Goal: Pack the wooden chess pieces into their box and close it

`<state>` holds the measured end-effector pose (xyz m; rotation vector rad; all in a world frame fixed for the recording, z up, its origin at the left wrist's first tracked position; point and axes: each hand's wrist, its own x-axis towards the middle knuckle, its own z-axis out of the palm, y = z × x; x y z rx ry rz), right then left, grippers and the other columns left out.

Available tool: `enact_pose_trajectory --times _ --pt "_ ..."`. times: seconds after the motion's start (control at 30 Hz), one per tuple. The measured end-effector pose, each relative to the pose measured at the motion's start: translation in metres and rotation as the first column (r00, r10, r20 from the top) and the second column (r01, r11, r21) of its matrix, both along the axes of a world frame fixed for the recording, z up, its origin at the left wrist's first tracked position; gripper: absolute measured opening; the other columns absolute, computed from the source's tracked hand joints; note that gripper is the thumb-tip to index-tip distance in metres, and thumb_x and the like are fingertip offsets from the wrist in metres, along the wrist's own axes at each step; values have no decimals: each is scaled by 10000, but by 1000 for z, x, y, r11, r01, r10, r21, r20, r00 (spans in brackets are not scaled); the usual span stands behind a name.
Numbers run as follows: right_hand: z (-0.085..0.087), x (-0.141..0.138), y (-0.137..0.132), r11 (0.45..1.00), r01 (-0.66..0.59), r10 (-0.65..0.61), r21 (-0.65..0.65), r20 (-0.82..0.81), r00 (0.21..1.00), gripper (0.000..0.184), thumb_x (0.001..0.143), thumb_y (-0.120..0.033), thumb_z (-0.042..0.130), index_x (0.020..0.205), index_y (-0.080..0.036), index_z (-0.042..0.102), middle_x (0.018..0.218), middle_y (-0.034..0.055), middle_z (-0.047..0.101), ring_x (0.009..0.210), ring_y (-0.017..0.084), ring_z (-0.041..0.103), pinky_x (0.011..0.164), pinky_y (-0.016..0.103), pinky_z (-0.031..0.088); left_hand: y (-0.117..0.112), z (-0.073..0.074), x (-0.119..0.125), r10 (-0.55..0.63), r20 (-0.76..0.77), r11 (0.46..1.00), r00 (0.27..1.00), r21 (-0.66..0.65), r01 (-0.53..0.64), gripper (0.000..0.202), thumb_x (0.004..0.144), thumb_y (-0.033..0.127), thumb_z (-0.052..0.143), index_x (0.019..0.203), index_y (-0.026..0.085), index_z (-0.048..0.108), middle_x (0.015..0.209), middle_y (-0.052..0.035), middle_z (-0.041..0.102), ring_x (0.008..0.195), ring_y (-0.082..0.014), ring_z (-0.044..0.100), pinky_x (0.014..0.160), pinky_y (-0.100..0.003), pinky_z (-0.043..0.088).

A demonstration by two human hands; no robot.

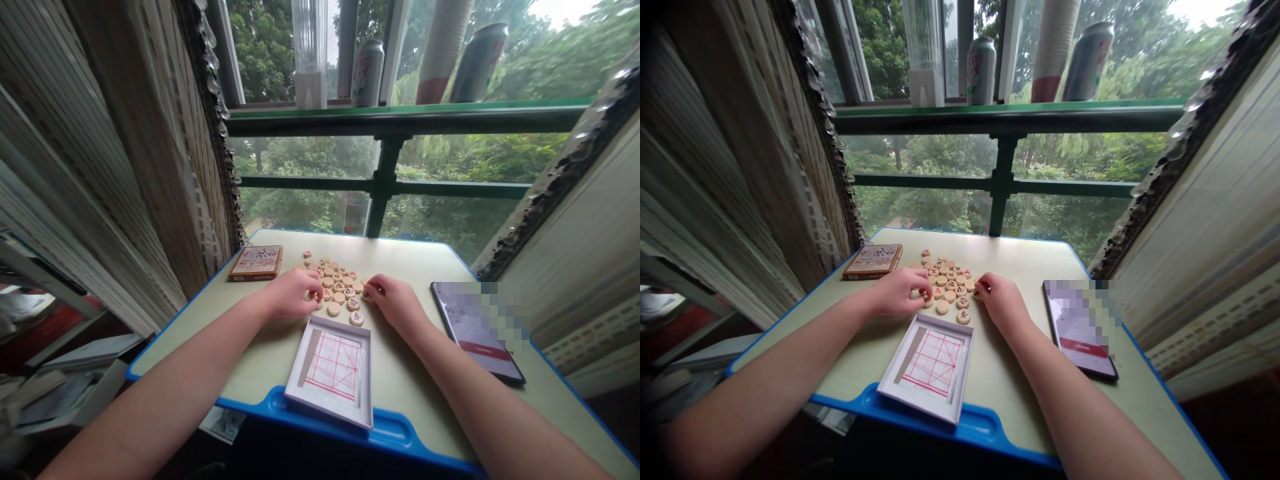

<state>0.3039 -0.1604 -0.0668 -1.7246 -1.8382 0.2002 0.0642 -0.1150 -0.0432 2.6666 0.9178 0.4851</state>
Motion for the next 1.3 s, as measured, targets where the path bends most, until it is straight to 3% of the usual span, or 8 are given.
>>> enact_pose_trajectory --times 0.17,0.3,0.5,0.6,0.8,1.07,1.2,1.3 --pt "-1 -2 4 1000 -17 16 9 37 999 151 830 -199 539 800 -195 687 821 54 701 760 174 634 710 270 468 3 4 -2 -23 3 993 1000 -112 23 173 746 165 574 785 169 743 796 -39 631 717 -134 556 685 -246 425" --pt "0 -5 5 996 -63 60 61 47 997 213 863 -261 521 924 -194 714 998 85 669 882 197 613 818 310 466 3 8 -3 -33 -38 990 999 -138 27 189 728 172 594 834 170 750 807 -39 615 719 -132 553 678 -244 427" --pt "1 -6 6 998 -60 61 -10 79 995 190 837 -281 564 847 -210 740 1003 79 659 942 227 568 886 352 432 4 10 -3 -68 -91 988 994 -145 54 196 735 249 635 898 184 724 882 -37 621 781 -148 574 729 -253 433" --pt "1 -5 7 999 -26 27 -20 46 999 169 811 -306 595 811 -204 730 987 72 665 931 227 563 873 354 425 6 8 -3 -54 -81 992 995 -117 44 192 803 276 587 901 176 719 900 -53 626 792 -150 581 729 -255 432" --pt "1 -3 7 997 -71 70 15 85 994 144 786 -308 613 741 -205 703 936 37 711 850 223 545 838 364 414 6 8 -1 -56 -84 997 995 -48 52 285 889 348 489 920 165 705 916 -67 632 816 -157 576 744 -264 430" --pt "-4 3 11 997 -46 41 65 75 996 220 843 -270 530 894 -188 727 1012 81 686 926 240 575 895 388 428 10 3 3 -55 -203 997 978 45 65 332 917 284 392 788 143 663 825 -71 641 746 -159 562 697 -267 429" --pt "-5 9 13 996 -43 39 79 57 998 282 835 -192 487 988 -181 723 1072 97 678 995 235 593 931 378 433 5 4 3 41 -137 994 990 108 -26 322 895 321 434 1021 150 675 966 -95 657 839 -195 599 744 -298 455" --pt "-4 7 13 998 -29 25 49 96 995 337 826 -160 466 1057 -184 709 1224 101 625 1111 247 563 998 407 392 -3 6 8 75 -40 993 996 94 -71 384 843 423 527 1147 220 645 1080 -76 625 885 -201 608 776 -308 465"
